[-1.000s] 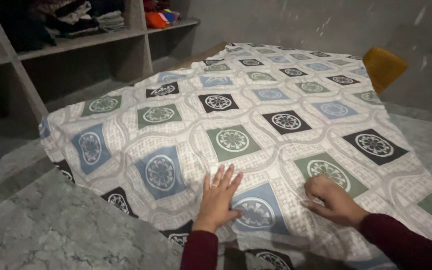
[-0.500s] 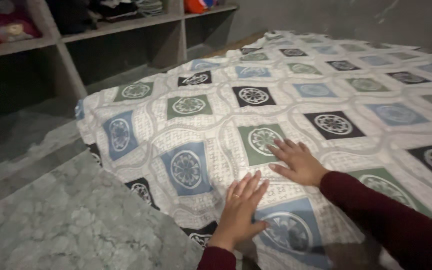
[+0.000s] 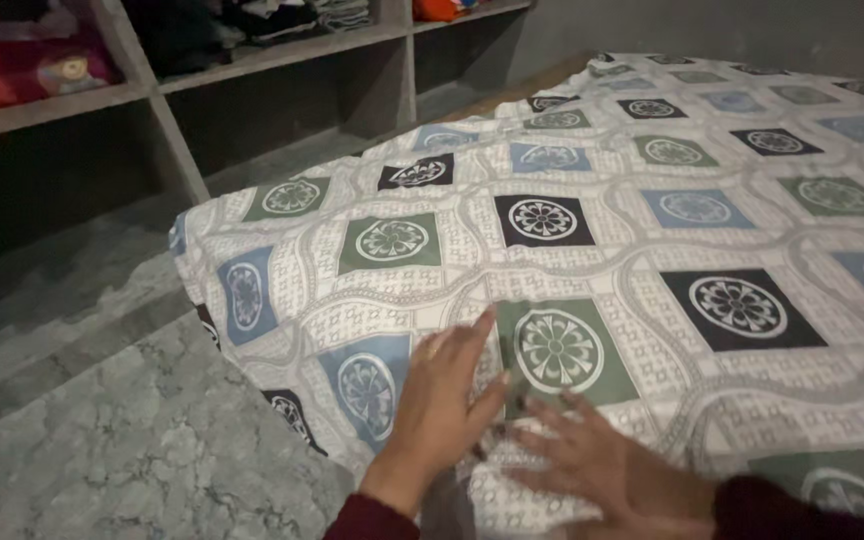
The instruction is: The person folds a patterned bed sheet on a metal-framed bed. They smooth the fabric, fold the edges over the mattress, and tuck the corners to secure the sheet in place.
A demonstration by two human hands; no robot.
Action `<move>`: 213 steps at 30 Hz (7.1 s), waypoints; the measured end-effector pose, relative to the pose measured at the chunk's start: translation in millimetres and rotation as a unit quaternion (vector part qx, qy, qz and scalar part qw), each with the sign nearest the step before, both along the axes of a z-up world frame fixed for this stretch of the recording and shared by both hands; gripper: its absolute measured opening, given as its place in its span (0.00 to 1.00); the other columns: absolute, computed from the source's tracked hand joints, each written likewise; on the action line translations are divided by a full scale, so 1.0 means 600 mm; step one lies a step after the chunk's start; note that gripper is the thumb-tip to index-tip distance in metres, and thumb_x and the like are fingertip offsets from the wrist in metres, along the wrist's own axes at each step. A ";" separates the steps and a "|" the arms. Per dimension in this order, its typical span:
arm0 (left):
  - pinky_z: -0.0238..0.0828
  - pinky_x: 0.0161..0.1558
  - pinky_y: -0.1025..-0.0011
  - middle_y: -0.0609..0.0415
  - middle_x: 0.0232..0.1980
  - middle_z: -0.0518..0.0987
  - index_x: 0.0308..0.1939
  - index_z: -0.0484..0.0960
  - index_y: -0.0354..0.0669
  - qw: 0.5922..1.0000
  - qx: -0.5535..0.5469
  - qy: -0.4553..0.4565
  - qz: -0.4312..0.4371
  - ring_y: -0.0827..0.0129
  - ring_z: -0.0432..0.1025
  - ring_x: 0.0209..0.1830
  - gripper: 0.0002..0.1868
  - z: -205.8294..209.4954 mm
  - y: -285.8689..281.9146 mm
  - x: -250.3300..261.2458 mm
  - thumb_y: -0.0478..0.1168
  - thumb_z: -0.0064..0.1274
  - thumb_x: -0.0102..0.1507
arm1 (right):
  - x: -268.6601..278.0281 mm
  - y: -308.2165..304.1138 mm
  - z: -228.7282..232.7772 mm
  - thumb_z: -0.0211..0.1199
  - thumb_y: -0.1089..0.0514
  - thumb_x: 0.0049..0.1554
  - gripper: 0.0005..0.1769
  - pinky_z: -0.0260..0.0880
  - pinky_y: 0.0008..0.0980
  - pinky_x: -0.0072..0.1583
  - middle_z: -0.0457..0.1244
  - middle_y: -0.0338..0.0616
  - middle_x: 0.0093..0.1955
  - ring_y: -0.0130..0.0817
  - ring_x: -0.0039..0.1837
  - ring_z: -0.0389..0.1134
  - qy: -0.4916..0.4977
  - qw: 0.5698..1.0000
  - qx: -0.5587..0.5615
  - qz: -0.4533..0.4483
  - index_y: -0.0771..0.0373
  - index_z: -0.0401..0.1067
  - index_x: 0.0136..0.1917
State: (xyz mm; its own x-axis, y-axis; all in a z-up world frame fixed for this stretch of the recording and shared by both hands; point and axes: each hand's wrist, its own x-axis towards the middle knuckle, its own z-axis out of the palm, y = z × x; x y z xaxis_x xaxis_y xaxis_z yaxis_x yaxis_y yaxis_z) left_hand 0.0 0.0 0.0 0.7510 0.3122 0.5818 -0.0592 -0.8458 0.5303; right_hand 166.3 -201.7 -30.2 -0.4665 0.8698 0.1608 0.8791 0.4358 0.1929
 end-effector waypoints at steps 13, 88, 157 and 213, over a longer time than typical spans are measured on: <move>0.17 0.75 0.40 0.50 0.83 0.46 0.78 0.57 0.54 0.940 0.016 0.304 0.153 0.51 0.34 0.83 0.39 -0.029 0.096 0.094 0.64 0.38 0.66 | 0.054 -0.044 -0.030 0.55 0.46 0.63 0.30 0.48 0.55 0.77 0.51 0.50 0.80 0.47 0.82 0.48 0.352 0.916 0.022 -0.190 0.55 0.61 0.76; 0.16 0.74 0.34 0.29 0.80 0.46 0.77 0.57 0.42 0.975 0.005 0.199 0.096 0.45 0.38 0.82 0.47 -0.115 0.504 -0.133 0.64 0.51 0.62 | 0.080 0.622 0.054 0.55 0.28 0.56 0.45 0.55 0.44 0.74 0.54 0.56 0.80 0.49 0.79 0.53 0.167 0.882 0.015 -0.441 0.61 0.64 0.74; 0.63 0.56 0.51 0.43 0.48 0.78 0.43 0.82 0.36 0.985 -0.006 0.058 0.165 0.48 0.70 0.54 0.19 -0.099 1.095 -0.014 0.47 0.62 0.55 | 0.050 0.974 -0.043 0.44 0.28 0.59 0.40 0.32 0.62 0.78 0.50 0.40 0.82 0.41 0.84 0.44 0.118 0.823 -0.050 -0.553 0.48 0.63 0.76; 0.73 0.43 0.53 0.44 0.41 0.83 0.40 0.84 0.43 0.979 -0.139 0.144 -0.043 0.48 0.78 0.43 0.10 -0.081 1.206 0.049 0.44 0.59 0.60 | 0.037 0.967 -0.038 0.59 0.49 0.58 0.19 0.67 0.43 0.67 0.70 0.46 0.60 0.43 0.66 0.69 0.253 0.763 0.102 -0.586 0.56 0.77 0.58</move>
State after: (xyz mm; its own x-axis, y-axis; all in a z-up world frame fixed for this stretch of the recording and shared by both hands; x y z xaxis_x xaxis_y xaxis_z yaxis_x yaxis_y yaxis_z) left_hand 29.4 723.4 -48.6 0.9017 0.3572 0.2435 0.0625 -0.6651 0.7442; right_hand 188.8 378.5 -53.1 0.7792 0.5745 0.2505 0.6264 -0.7005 -0.3421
